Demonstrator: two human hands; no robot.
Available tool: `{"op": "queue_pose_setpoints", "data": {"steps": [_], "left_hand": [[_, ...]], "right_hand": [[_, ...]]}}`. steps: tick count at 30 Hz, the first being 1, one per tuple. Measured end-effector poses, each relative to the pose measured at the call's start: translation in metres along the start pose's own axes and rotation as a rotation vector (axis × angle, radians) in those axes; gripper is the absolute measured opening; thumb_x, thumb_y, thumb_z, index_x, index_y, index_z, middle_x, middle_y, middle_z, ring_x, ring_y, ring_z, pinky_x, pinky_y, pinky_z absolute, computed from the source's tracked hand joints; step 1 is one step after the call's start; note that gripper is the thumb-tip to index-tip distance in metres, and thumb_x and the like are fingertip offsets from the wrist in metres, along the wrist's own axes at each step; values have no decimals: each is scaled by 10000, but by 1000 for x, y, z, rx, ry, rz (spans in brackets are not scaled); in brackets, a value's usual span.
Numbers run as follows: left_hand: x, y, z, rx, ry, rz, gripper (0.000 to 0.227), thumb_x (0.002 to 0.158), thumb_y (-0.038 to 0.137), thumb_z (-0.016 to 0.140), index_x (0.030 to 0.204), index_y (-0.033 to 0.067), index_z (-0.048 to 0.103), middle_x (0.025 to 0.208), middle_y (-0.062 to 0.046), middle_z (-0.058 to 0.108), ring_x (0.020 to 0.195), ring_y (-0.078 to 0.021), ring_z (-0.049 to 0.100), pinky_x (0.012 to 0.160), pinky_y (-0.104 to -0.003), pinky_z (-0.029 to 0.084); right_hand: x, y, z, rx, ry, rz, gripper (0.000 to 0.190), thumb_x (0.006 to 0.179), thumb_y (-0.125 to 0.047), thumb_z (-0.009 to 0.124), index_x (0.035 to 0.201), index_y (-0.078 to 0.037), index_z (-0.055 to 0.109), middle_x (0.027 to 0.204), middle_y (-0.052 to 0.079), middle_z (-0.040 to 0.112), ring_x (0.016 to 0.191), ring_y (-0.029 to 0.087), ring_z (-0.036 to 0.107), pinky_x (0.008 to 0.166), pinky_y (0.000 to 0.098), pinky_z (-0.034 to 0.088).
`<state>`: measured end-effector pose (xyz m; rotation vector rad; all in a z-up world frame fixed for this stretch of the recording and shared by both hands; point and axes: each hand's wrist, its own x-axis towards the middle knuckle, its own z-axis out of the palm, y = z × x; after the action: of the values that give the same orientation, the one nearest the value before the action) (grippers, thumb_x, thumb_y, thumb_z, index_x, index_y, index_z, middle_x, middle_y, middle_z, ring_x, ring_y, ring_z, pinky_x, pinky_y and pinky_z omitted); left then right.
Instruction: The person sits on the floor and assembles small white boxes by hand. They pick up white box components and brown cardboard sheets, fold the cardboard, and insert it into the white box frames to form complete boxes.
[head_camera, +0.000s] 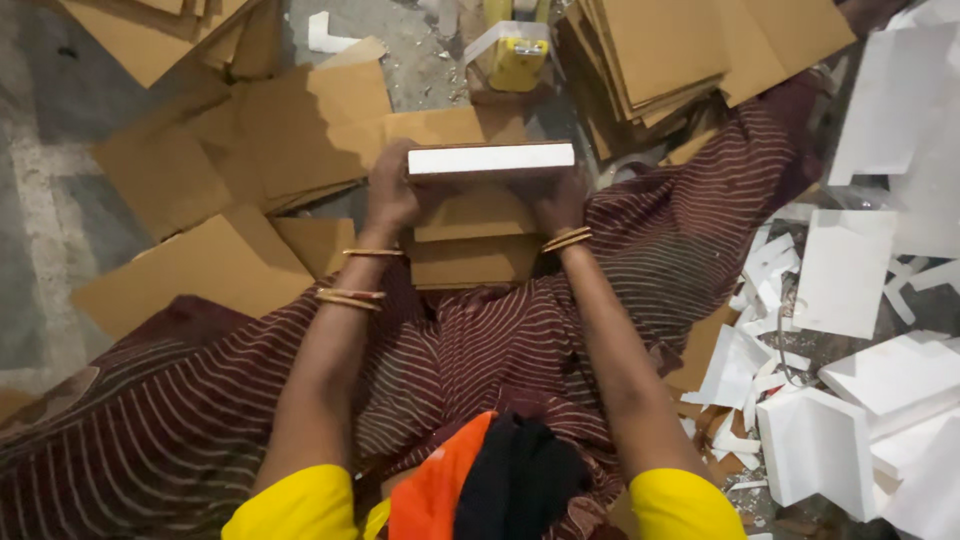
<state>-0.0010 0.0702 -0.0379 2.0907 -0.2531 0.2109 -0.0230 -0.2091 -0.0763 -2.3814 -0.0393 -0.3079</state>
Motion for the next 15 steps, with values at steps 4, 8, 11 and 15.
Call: {"op": "queue_pose_setpoints", "data": {"steps": [4, 8, 11, 15], "left_hand": [[8, 11, -25, -94, -104, -50, 451, 726, 305, 926, 1029, 100, 664, 977, -80, 703, 923, -287, 703, 797, -431, 556], [31, 37, -40, 310, -266, 170, 402, 736, 302, 885, 1030, 127, 674, 984, -88, 687, 951, -329, 647, 827, -467, 473], [35, 51, -19, 566, -280, 324, 435, 712, 213, 796, 1108, 121, 640, 1009, -88, 635, 996, -302, 618, 913, -445, 441], [34, 65, 34, 579, -204, 321, 447, 775, 285, 810, 1091, 71, 576, 1022, -121, 591, 981, -319, 580, 891, -453, 422]], "right_hand": [[-4, 7, 7, -99, -44, 119, 678, 669, -554, 891, 1066, -30, 724, 1116, 234, 660, 1116, 443, 511, 975, 566, 362], [-12, 51, 32, -131, -9, 23, 632, 765, -470, 861, 1188, -37, 681, 1198, 230, 658, 1212, 460, 487, 1065, 591, 327], [-21, 92, 65, -178, 104, -50, 767, 740, -387, 841, 1323, 31, 570, 1243, 298, 605, 1239, 504, 452, 1067, 624, 295], [-16, 93, 80, -96, 44, 12, 622, 768, -222, 745, 1333, -14, 589, 1269, 260, 639, 1267, 454, 518, 1093, 591, 349]]}}
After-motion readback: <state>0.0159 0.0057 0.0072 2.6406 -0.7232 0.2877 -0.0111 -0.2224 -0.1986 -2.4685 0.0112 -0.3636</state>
